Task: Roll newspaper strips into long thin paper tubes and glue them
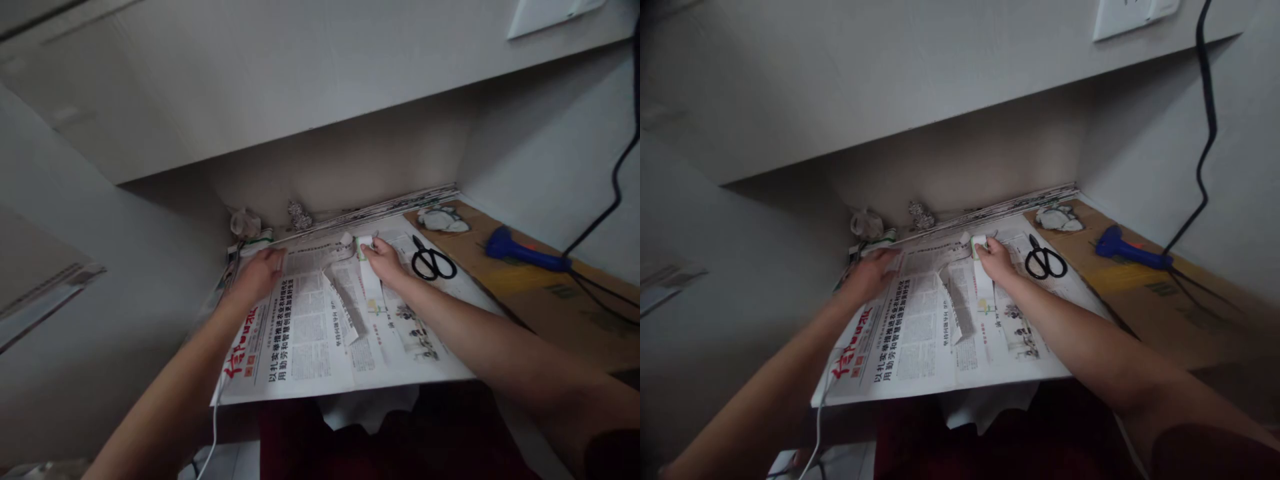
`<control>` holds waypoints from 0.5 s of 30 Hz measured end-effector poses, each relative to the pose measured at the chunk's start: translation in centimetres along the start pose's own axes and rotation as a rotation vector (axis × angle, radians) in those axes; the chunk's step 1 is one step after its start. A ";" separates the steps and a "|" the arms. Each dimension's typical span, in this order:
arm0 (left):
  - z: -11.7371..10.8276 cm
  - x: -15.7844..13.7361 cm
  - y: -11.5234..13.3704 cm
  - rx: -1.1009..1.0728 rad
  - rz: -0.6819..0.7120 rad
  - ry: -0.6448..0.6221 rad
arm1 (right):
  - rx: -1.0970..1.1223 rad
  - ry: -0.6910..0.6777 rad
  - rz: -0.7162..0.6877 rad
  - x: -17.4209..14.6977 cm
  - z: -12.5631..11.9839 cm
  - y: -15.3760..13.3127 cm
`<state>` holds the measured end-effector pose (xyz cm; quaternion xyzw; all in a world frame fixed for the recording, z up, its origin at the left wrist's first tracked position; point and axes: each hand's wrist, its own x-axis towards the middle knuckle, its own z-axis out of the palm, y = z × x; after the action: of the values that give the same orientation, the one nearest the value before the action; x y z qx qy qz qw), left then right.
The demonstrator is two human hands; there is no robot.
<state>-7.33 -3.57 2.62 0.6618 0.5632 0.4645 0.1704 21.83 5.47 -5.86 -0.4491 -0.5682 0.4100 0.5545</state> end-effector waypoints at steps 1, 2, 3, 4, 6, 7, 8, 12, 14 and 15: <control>1.8 -0.5 0.7 0.037 0.058 -0.073 | -0.001 -0.003 0.005 0.0 0.0 0.0; 3.6 -1.0 1.4 0.177 0.199 -0.211 | -0.001 -0.006 0.010 0.0 0.0 0.0; 5.1 -1.5 2.0 0.298 0.327 -0.320 | 0.000 -0.010 0.017 0.0 0.0 -0.1; 6.5 -2.0 2.4 0.381 0.424 -0.389 | 0.002 -0.016 0.026 0.0 0.0 -0.1; 8.3 -2.7 2.9 0.449 0.532 -0.490 | 0.017 -0.033 0.052 -0.1 0.1 -0.4; 8.7 -2.9 2.9 0.431 0.543 -0.509 | 0.033 -0.046 0.070 -0.2 0.1 -0.6; 8.9 -2.9 2.8 0.382 0.520 -0.497 | 0.054 -0.063 0.098 -0.3 0.0 -0.9; 6.8 -1.6 2.8 -0.108 0.156 -0.216 | 0.213 -0.335 0.364 -1.5 -0.4 -3.3; 4.8 -0.7 3.5 -0.426 -0.049 -0.036 | 0.335 -0.669 0.515 -2.6 -0.7 -5.0; 3.7 -0.2 4.0 -0.586 -0.091 0.070 | 0.390 -0.854 0.551 -3.3 -0.8 -5.9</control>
<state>-1.99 -3.88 3.58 0.5421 0.4398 0.6215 0.3555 22.27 0.71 -1.03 -0.2637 -0.5174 0.7840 0.2193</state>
